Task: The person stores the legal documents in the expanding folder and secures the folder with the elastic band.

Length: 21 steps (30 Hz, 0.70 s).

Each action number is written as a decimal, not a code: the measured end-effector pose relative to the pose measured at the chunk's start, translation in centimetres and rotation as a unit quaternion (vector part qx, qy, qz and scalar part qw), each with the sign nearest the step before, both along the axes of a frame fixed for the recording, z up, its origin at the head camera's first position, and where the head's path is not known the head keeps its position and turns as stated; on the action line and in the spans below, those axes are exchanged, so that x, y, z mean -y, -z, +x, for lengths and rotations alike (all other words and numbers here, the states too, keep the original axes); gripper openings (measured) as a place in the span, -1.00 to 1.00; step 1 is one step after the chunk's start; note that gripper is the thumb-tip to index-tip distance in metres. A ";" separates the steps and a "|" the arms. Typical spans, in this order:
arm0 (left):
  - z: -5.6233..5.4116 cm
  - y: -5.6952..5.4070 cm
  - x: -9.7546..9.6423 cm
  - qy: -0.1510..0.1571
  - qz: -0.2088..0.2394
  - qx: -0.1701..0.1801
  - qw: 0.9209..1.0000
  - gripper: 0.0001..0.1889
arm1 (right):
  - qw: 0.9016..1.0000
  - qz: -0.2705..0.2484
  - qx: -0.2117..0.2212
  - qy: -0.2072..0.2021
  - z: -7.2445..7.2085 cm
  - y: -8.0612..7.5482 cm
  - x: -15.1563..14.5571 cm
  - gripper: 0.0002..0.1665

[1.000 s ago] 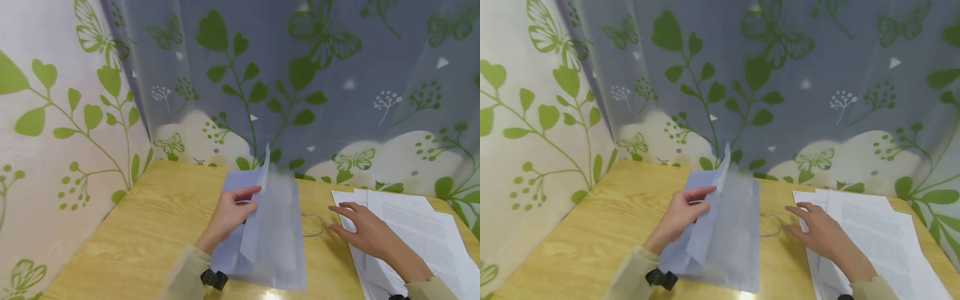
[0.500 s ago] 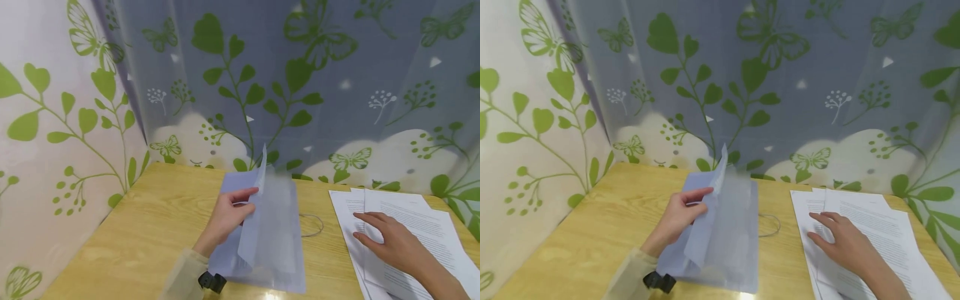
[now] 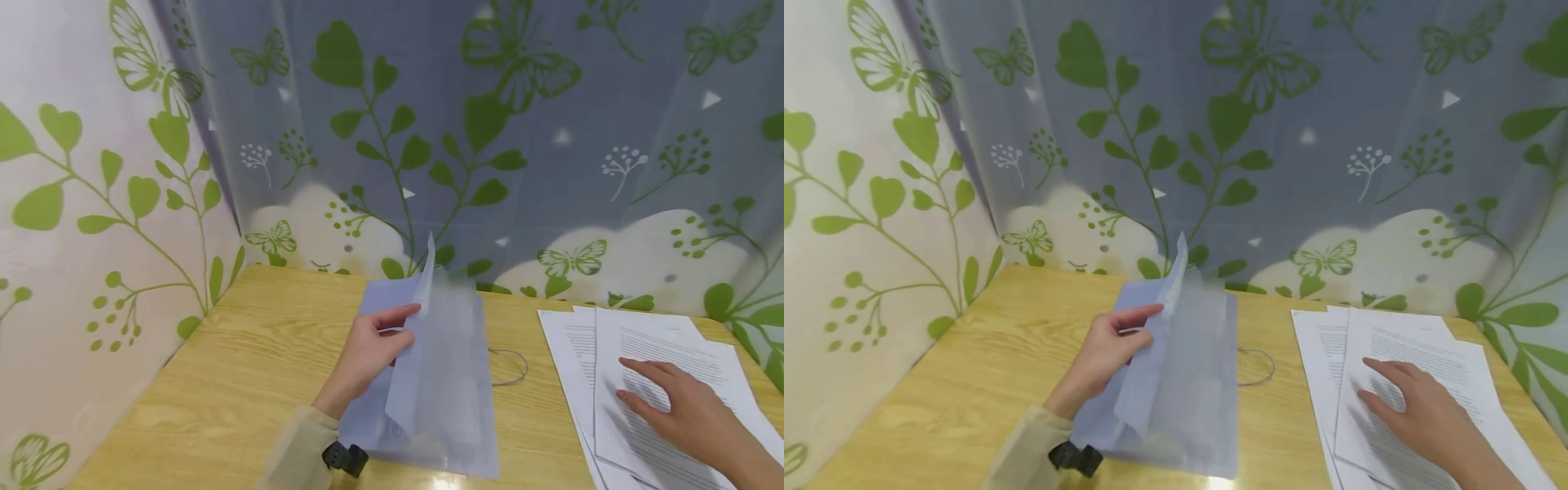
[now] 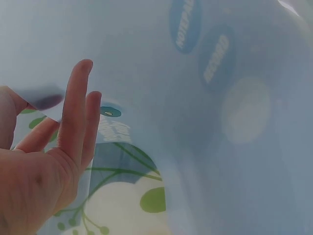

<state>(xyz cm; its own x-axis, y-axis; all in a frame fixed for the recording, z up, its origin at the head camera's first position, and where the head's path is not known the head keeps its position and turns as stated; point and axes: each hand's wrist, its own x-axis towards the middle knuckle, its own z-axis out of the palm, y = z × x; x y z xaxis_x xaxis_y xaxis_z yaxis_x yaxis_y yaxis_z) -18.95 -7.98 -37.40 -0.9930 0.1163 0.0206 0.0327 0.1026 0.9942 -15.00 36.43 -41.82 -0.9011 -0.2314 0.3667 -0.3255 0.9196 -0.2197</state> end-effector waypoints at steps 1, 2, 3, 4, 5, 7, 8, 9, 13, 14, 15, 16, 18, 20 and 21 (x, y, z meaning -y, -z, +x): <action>0.0 0.0 0.0 0.001 0.000 0.000 1.000 -0.50 | 1.000 0.003 0.007 0.010 0.1 0.0 -0.3 -0.41; 0.0 0.0 0.0 0.002 0.001 0.000 1.000 -0.51 | 1.000 0.008 0.012 0.020 0.2 0.0 -0.7 -0.40; 0.0 0.1 -0.1 0.002 0.001 -0.001 1.000 -0.50 | 0.999 0.011 0.019 0.030 0.3 0.0 -1.0 -0.40; 0.0 0.1 -0.1 0.003 0.002 -0.001 1.000 -0.50 | 0.999 0.015 0.022 0.037 0.4 0.0 -1.3 -0.40; 0.0 0.1 -0.1 0.003 0.003 -0.001 1.000 -0.50 | 0.999 0.018 0.022 0.042 0.5 0.1 -1.6 -0.40; 0.0 0.2 -0.2 0.003 0.006 0.000 1.000 -0.50 | 0.998 0.027 0.022 0.053 0.6 0.2 -2.2 -0.38; 0.0 0.2 -0.2 0.003 0.008 0.000 1.000 -0.50 | 0.998 0.031 0.018 0.056 0.7 0.4 -2.6 -0.38; -0.1 0.3 -0.2 0.002 0.009 0.000 1.000 -0.50 | 0.997 0.034 0.014 0.061 0.8 0.5 -2.9 -0.37; 0.0 0.4 -0.3 0.003 0.010 0.000 1.000 -0.50 | 0.994 0.043 0.027 0.096 1.2 1.2 -4.3 -0.31; 0.0 0.5 -0.3 0.003 0.009 0.000 1.000 -0.50 | 0.993 0.044 0.033 0.107 1.3 1.4 -4.6 -0.29; 0.0 0.5 -0.3 0.004 0.009 0.001 1.000 -0.50 | 0.992 0.042 0.037 0.117 1.4 1.6 -5.0 -0.27; 0.0 0.6 -0.4 0.005 0.009 0.001 1.000 -0.50 | 0.991 0.039 0.037 0.123 1.5 1.8 -5.4 -0.25; 0.1 0.6 -0.4 0.007 0.009 0.003 1.000 -0.50 | 0.992 0.024 0.023 0.125 1.8 2.3 -6.2 -0.25; 0.1 0.7 -0.4 0.006 0.010 0.005 1.000 -0.50 | 0.993 0.005 0.002 0.120 2.0 2.8 -6.9 -0.25; 0.2 0.7 -0.4 0.004 0.010 0.005 1.000 -0.50 | 0.993 -0.002 -0.006 0.120 2.0 3.0 -7.3 -0.25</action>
<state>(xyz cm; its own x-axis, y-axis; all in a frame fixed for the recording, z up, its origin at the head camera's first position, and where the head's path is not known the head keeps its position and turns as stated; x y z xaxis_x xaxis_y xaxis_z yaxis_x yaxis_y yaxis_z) -18.79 -7.56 -38.08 -0.9921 0.1248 0.0123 0.0226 0.0821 0.9964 -13.01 43.70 -44.82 -0.9257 -0.0091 0.3781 -0.0995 0.9703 -0.2203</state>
